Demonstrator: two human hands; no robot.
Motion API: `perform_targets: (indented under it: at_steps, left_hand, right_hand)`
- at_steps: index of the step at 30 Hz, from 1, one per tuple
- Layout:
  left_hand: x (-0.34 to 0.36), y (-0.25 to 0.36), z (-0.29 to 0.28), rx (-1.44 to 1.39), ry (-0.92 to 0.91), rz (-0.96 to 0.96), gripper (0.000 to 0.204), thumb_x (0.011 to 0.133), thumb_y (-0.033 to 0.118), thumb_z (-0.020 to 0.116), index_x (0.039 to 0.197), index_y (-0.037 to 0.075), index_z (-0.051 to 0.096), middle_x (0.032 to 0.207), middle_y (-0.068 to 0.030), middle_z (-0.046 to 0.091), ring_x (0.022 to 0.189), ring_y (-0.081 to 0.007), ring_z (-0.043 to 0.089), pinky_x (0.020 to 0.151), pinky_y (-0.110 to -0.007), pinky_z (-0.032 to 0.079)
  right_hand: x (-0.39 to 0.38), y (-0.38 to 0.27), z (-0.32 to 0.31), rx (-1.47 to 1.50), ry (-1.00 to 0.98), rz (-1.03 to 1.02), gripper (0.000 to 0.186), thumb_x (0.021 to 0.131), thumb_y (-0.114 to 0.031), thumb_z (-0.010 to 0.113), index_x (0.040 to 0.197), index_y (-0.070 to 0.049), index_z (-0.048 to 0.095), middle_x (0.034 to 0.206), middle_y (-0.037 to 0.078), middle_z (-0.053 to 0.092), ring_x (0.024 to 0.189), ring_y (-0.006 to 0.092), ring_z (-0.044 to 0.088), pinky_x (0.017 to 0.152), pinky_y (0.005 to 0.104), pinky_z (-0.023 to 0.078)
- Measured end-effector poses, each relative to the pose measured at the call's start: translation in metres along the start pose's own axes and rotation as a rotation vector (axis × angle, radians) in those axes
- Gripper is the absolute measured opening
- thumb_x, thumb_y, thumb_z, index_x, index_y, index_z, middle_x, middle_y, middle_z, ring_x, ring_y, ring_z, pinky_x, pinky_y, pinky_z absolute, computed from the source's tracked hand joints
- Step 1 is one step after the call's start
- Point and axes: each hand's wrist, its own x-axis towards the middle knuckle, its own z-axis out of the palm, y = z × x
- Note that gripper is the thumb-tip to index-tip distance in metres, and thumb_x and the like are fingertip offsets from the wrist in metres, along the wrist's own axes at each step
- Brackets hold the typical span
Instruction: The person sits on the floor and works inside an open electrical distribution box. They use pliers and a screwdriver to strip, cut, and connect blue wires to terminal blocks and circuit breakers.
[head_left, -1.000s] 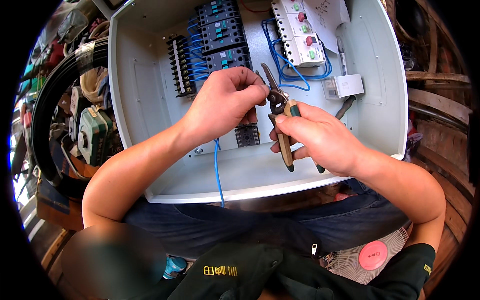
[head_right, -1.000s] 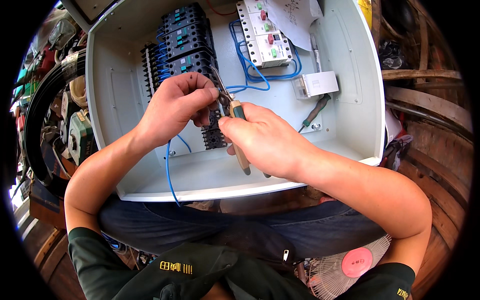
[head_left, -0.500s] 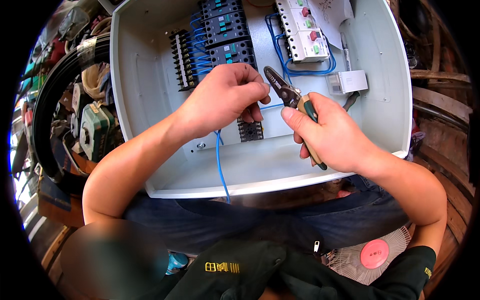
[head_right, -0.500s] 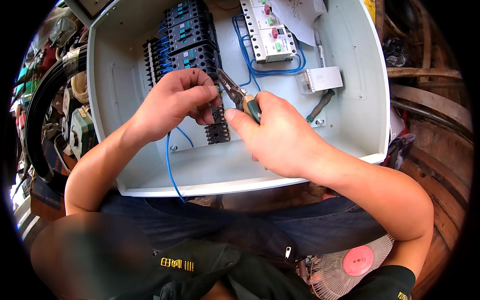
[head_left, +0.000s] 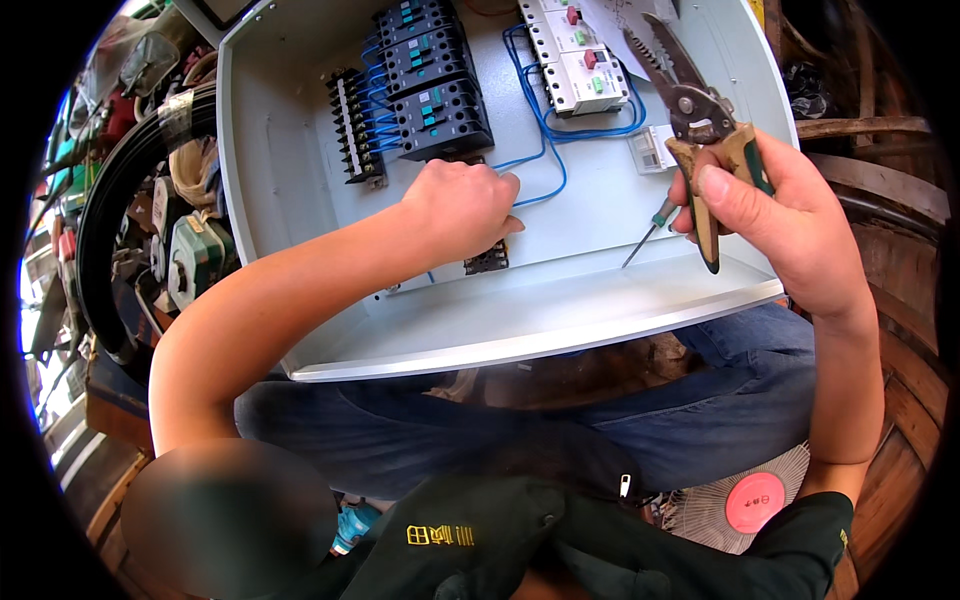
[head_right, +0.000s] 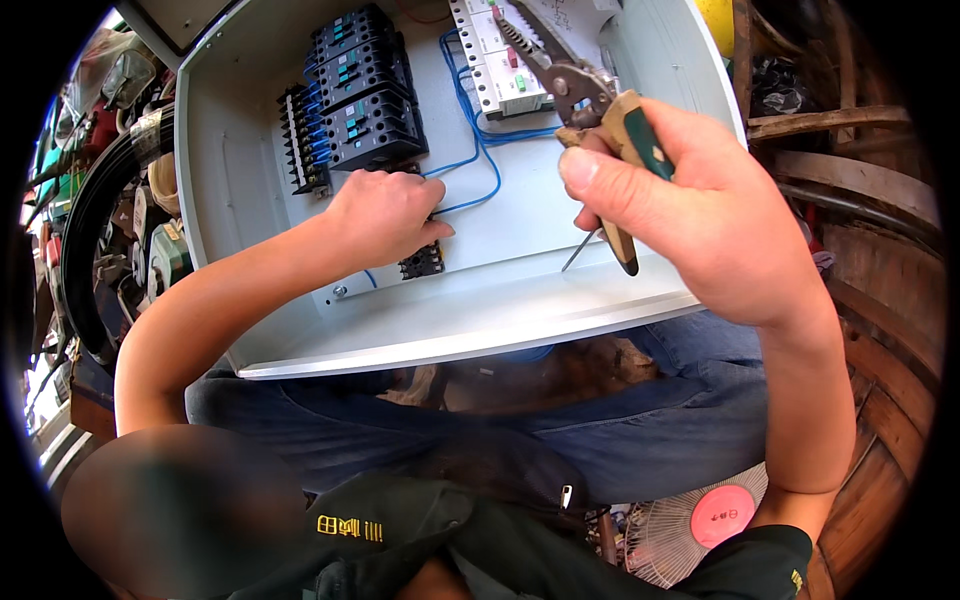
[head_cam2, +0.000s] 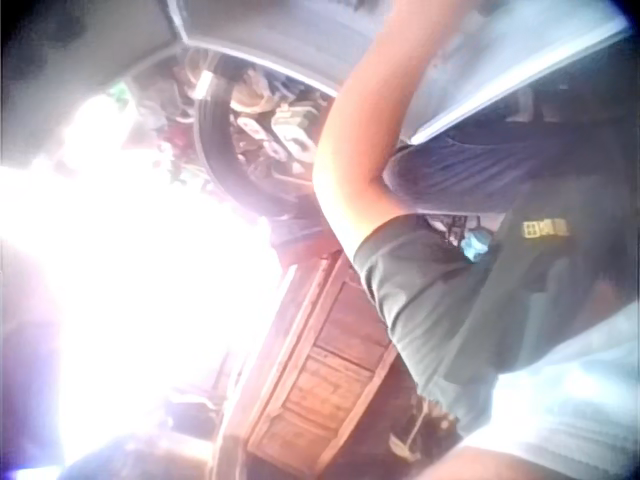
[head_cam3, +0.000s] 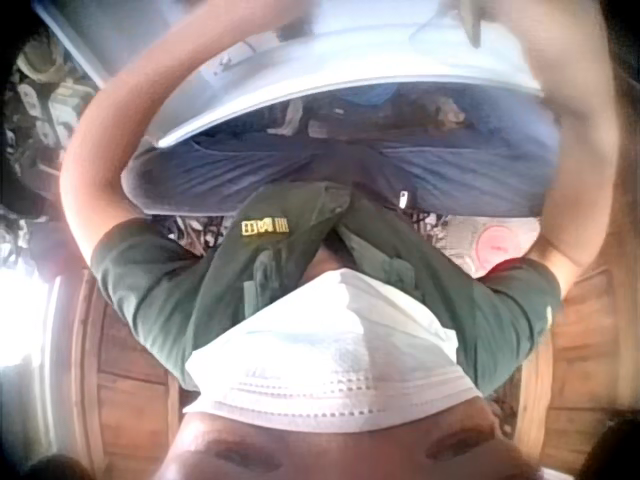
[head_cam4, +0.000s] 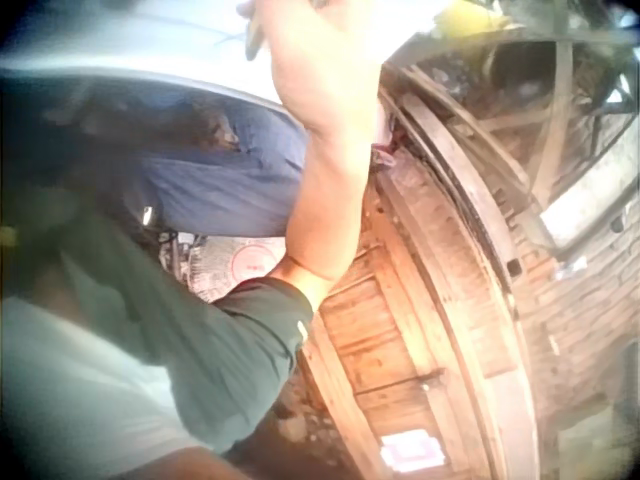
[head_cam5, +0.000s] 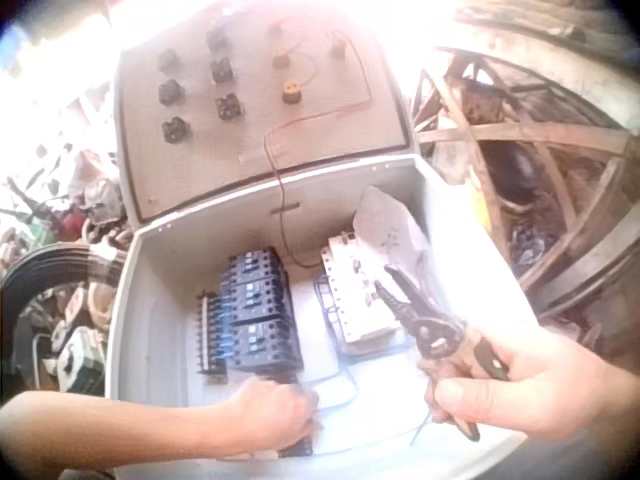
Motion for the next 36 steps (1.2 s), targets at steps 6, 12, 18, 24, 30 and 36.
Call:
perform_targets:
  at_steps: [6, 12, 18, 24, 30, 36]
  left_hand:
    - [-0.002, -0.003, 0.016, -0.215, 0.389, 0.060, 0.020, 0.091, 0.021, 0.068, 0.091, 0.001, 0.067, 0.087, -0.0111, 0.068, 0.077, -0.0265, 0.069, 0.069, -0.037, 0.056]
    - [-0.009, 0.001, -0.002, -1.257, 0.490, -0.063, 0.020, 0.092, 0.019, 0.074, 0.103, 0.003, 0.071, 0.091, -0.0024, 0.069, 0.077, -0.0075, 0.064, 0.068, -0.025, 0.054]
    - [0.016, 0.008, -0.020, -2.000, 0.444, 0.027, 0.016, 0.098, 0.019, 0.064, 0.099, 0.007, 0.053, 0.109, -0.0127, 0.070, 0.079, -0.0177, 0.072, 0.065, -0.025, 0.057]
    - [0.020, 0.002, -0.020, -1.918, 0.375, 0.156, 0.022, 0.100, 0.020, 0.062, 0.115, 0.004, 0.057, 0.106, -0.0124, 0.069, 0.077, -0.0177, 0.073, 0.066, -0.026, 0.060]
    - [0.021, 0.004, -0.016, -1.942, 0.247, 0.211, 0.020, 0.102, 0.013, 0.058, 0.119, 0.004, 0.061, 0.101, -0.0105, 0.068, 0.080, -0.0194, 0.073, 0.071, -0.029, 0.062]
    - [0.023, 0.002, -0.010, -1.921, 0.158, 0.251, 0.018, 0.102, 0.011, 0.057, 0.118, 0.003, 0.062, 0.103, -0.0120, 0.068, 0.084, -0.0211, 0.073, 0.072, -0.030, 0.062]
  right_hand:
    - [0.002, 0.016, -0.004, -0.393, 0.248, -0.182, 0.039, 0.090, -0.009, 0.068, 0.122, 0.003, 0.050, 0.099, 0.006, 0.054, 0.095, 0.0129, 0.052, 0.088, 0.0286, 0.044]
    - [0.010, 0.028, -0.013, -0.303, 0.167, -0.157, 0.056, 0.086, -0.017, 0.073, 0.132, 0.004, 0.049, 0.107, 0.016, 0.063, 0.100, 0.0207, 0.060, 0.091, 0.0333, 0.049]
    - [0.021, 0.034, -0.006, -0.376, 0.145, -0.168, 0.055, 0.084, -0.016, 0.073, 0.129, 0.005, 0.050, 0.119, 0.019, 0.059, 0.114, 0.0289, 0.059, 0.099, 0.0380, 0.046]
    - [0.033, 0.044, 0.000, -0.731, 0.258, -0.387, 0.060, 0.080, -0.012, 0.073, 0.131, 0.005, 0.048, 0.113, 0.021, 0.054, 0.108, 0.0396, 0.056, 0.095, 0.0440, 0.046]
    - [0.045, 0.045, 0.006, -0.924, 0.305, -0.522, 0.065, 0.075, -0.012, 0.076, 0.132, 0.003, 0.048, 0.110, 0.018, 0.053, 0.105, 0.0376, 0.055, 0.087, 0.0447, 0.046]
    - [0.048, 0.048, 0.006, -1.040, 0.316, -0.580, 0.070, 0.068, -0.010, 0.079, 0.130, 0.001, 0.050, 0.109, 0.016, 0.053, 0.103, 0.0347, 0.055, 0.083, 0.0436, 0.045]
